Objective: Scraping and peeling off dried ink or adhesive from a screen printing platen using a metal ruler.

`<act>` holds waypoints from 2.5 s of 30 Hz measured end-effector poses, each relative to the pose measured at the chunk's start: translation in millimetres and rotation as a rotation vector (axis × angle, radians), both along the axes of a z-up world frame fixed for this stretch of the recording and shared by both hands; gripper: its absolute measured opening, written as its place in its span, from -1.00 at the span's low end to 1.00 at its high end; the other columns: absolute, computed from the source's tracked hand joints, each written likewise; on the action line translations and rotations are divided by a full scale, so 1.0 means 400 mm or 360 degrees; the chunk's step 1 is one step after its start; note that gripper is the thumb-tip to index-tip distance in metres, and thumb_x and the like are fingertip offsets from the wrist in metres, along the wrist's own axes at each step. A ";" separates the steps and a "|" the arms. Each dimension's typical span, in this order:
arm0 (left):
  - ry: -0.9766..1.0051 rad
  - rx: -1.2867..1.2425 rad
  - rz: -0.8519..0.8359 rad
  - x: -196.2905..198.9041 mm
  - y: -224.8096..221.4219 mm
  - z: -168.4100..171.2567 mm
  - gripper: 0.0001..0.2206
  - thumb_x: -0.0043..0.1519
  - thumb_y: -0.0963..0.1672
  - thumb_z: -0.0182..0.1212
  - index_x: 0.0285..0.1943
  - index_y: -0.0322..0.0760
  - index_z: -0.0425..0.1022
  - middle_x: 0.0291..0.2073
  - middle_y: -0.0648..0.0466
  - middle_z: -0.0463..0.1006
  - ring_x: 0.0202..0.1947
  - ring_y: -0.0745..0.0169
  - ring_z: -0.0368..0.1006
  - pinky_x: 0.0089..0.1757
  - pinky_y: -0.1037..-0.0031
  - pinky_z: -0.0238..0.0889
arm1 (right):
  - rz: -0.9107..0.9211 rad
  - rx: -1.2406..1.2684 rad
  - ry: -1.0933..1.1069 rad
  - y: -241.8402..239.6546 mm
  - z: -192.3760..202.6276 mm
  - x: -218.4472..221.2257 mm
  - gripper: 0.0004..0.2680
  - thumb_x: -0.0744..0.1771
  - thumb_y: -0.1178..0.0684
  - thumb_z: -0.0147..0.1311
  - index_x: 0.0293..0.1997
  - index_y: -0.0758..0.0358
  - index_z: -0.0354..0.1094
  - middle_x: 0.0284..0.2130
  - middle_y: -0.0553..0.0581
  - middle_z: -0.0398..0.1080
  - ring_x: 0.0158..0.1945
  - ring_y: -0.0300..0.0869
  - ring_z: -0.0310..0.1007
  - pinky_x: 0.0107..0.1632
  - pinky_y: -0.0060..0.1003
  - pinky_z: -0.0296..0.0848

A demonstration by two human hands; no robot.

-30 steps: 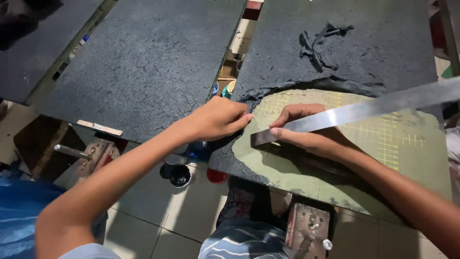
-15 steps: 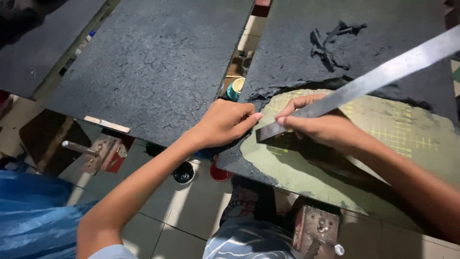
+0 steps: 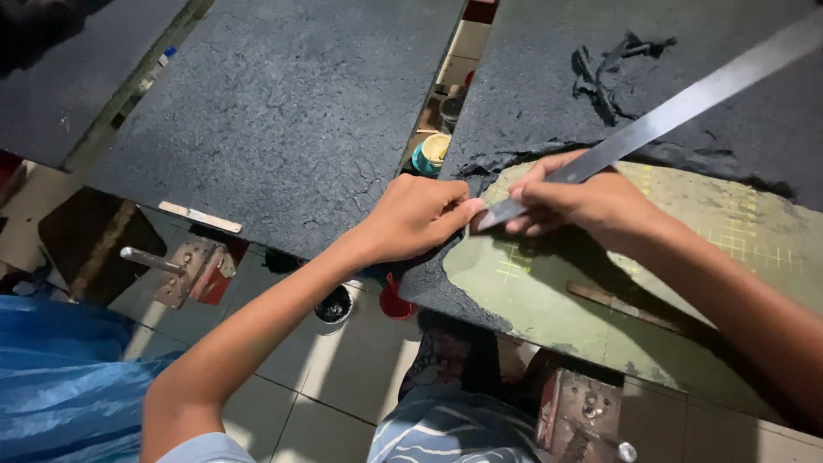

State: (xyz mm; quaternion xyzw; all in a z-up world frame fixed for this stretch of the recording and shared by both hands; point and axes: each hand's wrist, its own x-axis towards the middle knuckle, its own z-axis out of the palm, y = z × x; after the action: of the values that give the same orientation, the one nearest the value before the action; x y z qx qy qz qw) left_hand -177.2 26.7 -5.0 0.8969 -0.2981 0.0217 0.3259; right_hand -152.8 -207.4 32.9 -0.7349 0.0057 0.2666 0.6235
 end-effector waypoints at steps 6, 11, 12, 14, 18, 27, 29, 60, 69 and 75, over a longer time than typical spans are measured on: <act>0.0025 -0.0031 0.0029 0.000 0.002 -0.002 -0.67 0.38 -0.04 0.02 -0.49 -0.16 0.35 -0.80 0.07 0.32 -0.72 0.00 0.34 -0.51 0.35 0.20 | 0.0034 0.0013 -0.0001 -0.002 0.006 -0.013 -0.92 0.24 0.31 0.15 -0.34 0.60 0.43 -0.50 0.53 0.50 -0.42 0.19 0.63 -0.35 -0.03 0.64; 0.0054 -0.0047 0.0029 -0.001 0.000 -0.001 -0.66 0.38 -0.05 0.02 -0.51 -0.15 0.34 -0.80 0.09 0.32 -0.73 0.09 0.32 -0.51 0.41 0.18 | 0.0078 -0.0030 0.0057 0.017 0.018 -0.023 -0.90 0.23 0.33 0.17 -0.32 0.67 0.47 -0.50 0.63 0.50 -0.44 0.27 0.63 -0.35 0.04 0.64; 0.0060 -0.0039 0.0044 0.000 0.000 -0.001 -0.66 0.38 -0.05 0.02 -0.51 -0.16 0.35 -0.80 0.08 0.32 -0.73 0.07 0.32 -0.51 0.38 0.18 | 0.0092 -0.0024 0.0068 0.018 0.018 -0.016 -0.91 0.23 0.32 0.16 -0.32 0.65 0.46 -0.51 0.60 0.50 -0.44 0.24 0.63 -0.34 0.02 0.64; 0.0065 -0.0030 0.0059 0.001 0.000 -0.001 -0.66 0.37 -0.05 0.03 -0.51 -0.17 0.35 -0.80 0.06 0.33 -0.72 0.04 0.32 -0.52 0.36 0.17 | 0.0106 -0.0017 0.0080 0.021 0.022 -0.004 -0.91 0.23 0.32 0.14 -0.32 0.64 0.45 -0.52 0.57 0.50 -0.43 0.21 0.63 -0.32 -0.01 0.65; 0.0065 -0.0100 0.0043 0.000 0.001 -0.004 -0.67 0.37 -0.06 0.04 -0.51 -0.16 0.33 -0.82 0.09 0.28 -0.74 0.10 0.28 -0.52 0.39 0.14 | 0.0130 -0.0029 0.0069 0.025 0.020 0.011 -0.92 0.24 0.32 0.13 -0.33 0.64 0.44 -0.52 0.56 0.49 -0.43 0.22 0.63 -0.32 0.00 0.65; 0.0107 -0.0119 0.0067 -0.003 0.002 -0.001 -0.67 0.37 -0.04 0.06 -0.49 -0.16 0.38 -0.81 0.12 0.31 -0.71 0.12 0.32 -0.50 0.40 0.17 | 0.0113 0.0033 -0.0033 -0.002 -0.003 0.060 -0.91 0.24 0.30 0.13 -0.29 0.60 0.43 -0.49 0.53 0.45 -0.38 0.24 0.63 -0.29 0.03 0.65; 0.0138 -0.0102 0.0070 -0.001 0.001 0.009 -0.66 0.38 -0.02 0.05 -0.48 -0.16 0.39 -0.79 0.10 0.34 -0.67 0.06 0.37 -0.46 0.37 0.21 | 0.0084 0.0061 -0.0081 -0.020 0.000 0.071 -0.89 0.26 0.28 0.13 -0.24 0.59 0.42 -0.46 0.50 0.45 -0.35 0.22 0.62 -0.27 0.02 0.65; -0.0274 0.0784 0.0100 -0.002 -0.034 0.002 -0.66 0.37 -0.06 -0.08 -0.47 -0.22 0.40 -0.77 0.06 0.31 -0.75 0.04 0.38 -0.63 0.33 0.23 | 0.0244 0.0045 -0.0339 -0.088 -0.025 0.044 -0.83 0.22 0.19 0.25 -0.20 0.39 0.39 -0.55 0.40 0.54 -0.53 -0.02 0.59 -0.59 -0.32 0.39; -0.0047 0.0182 -0.0150 0.017 0.013 0.005 -0.69 0.39 -0.05 0.01 -0.43 -0.21 0.34 -0.75 0.03 0.27 -0.67 -0.07 0.36 -0.53 0.31 0.20 | 0.0162 0.0043 -0.0444 -0.050 0.000 0.025 -0.90 0.19 0.24 0.27 -0.34 0.45 0.44 -0.67 0.38 0.50 -0.67 -0.10 0.51 -0.68 -0.37 0.32; 0.0115 -0.0049 -0.0076 0.011 0.012 0.015 -0.68 0.37 -0.05 0.08 -0.47 -0.17 0.34 -0.79 0.11 0.27 -0.70 0.10 0.32 -0.54 0.39 0.16 | 0.0155 0.0005 -0.0249 -0.032 0.026 0.013 -0.89 0.20 0.27 0.23 -0.32 0.51 0.43 -0.60 0.49 0.53 -0.60 0.01 0.56 -0.70 -0.26 0.37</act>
State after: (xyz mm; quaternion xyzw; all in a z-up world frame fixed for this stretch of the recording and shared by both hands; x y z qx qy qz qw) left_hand -172.7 31.4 1.0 0.8847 -0.3070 -0.0138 0.3506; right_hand -147.7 -220.1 43.3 -0.7519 -0.0793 0.2384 0.6095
